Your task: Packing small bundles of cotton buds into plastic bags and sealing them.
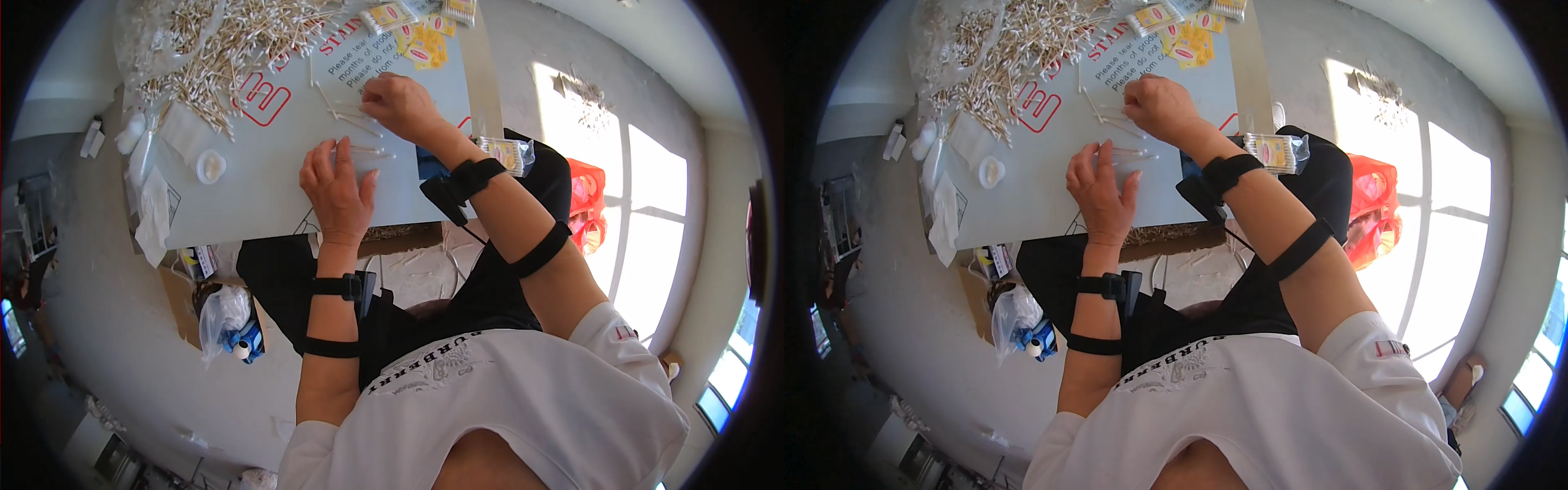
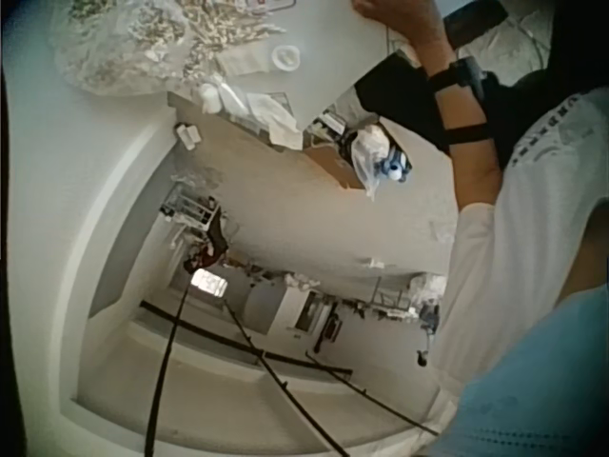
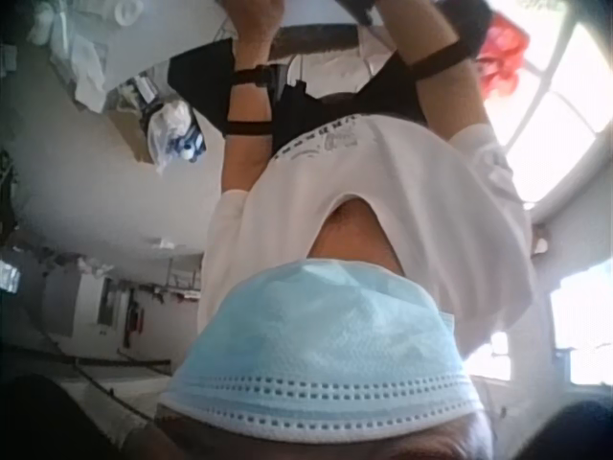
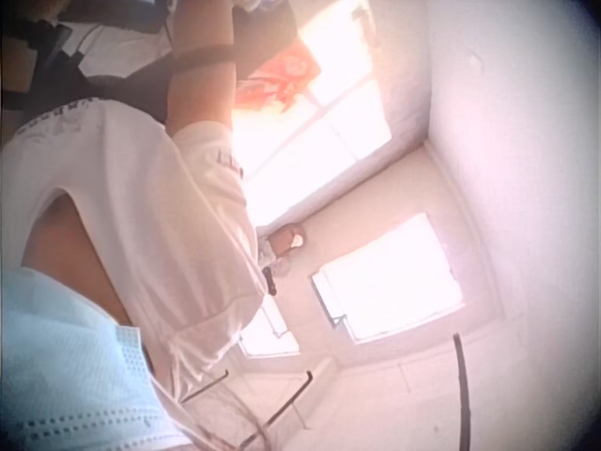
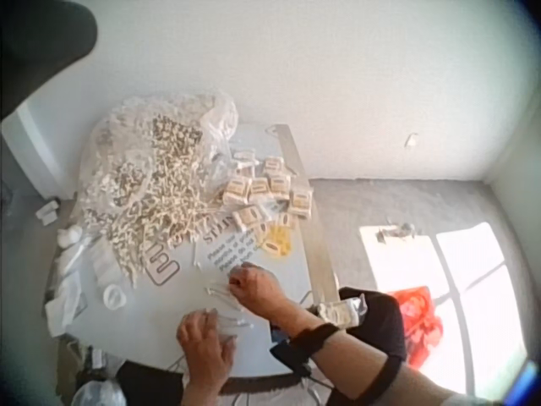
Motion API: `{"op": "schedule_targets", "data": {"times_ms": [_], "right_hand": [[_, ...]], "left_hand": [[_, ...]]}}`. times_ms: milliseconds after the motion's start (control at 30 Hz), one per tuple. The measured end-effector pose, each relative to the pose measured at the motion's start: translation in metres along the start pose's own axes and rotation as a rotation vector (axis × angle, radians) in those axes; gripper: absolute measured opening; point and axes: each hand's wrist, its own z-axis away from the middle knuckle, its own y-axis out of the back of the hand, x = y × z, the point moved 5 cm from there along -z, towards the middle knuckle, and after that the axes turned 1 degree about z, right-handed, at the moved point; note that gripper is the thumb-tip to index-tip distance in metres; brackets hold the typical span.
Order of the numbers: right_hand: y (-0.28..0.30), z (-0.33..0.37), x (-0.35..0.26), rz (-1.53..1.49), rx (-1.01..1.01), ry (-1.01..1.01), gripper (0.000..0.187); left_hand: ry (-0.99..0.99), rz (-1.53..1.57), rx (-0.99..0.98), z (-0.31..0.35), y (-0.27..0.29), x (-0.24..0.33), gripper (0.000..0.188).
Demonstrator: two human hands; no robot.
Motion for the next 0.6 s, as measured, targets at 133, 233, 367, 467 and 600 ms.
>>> {"op": "schedule_targets", "data": {"times_ms": [133, 233, 367, 467, 600], "right_hand": [[-0.002, 0.005, -0.004, -0.035, -0.004, -0.041, 0.013], [0.006, 0.012, -0.011, -0.117, 0.137, -0.008, 0.014], [0.004, 0.021, -0.014, -0.048, 0.028, -0.002, 0.015], [0.001, 0.026, -0.014, 0.028, 0.040, 0.032, 0.013], [-0.007, 0.036, -0.015, 0.178, 0.045, 0.046, 0.011]], "left_hand": [[-0.049, -0.036, 0.001, -0.004, 0.001, -0.002, 0.056], [-0.024, -0.009, -0.025, -0.002, 0.001, -0.004, 0.053], [-0.002, 0.012, -0.041, 0.005, 0.000, -0.001, 0.050], [-0.004, 0.017, -0.041, 0.007, -0.001, -0.001, 0.045], [-0.002, 0.039, -0.038, 0.005, 0.000, 0.000, 0.046]]}}
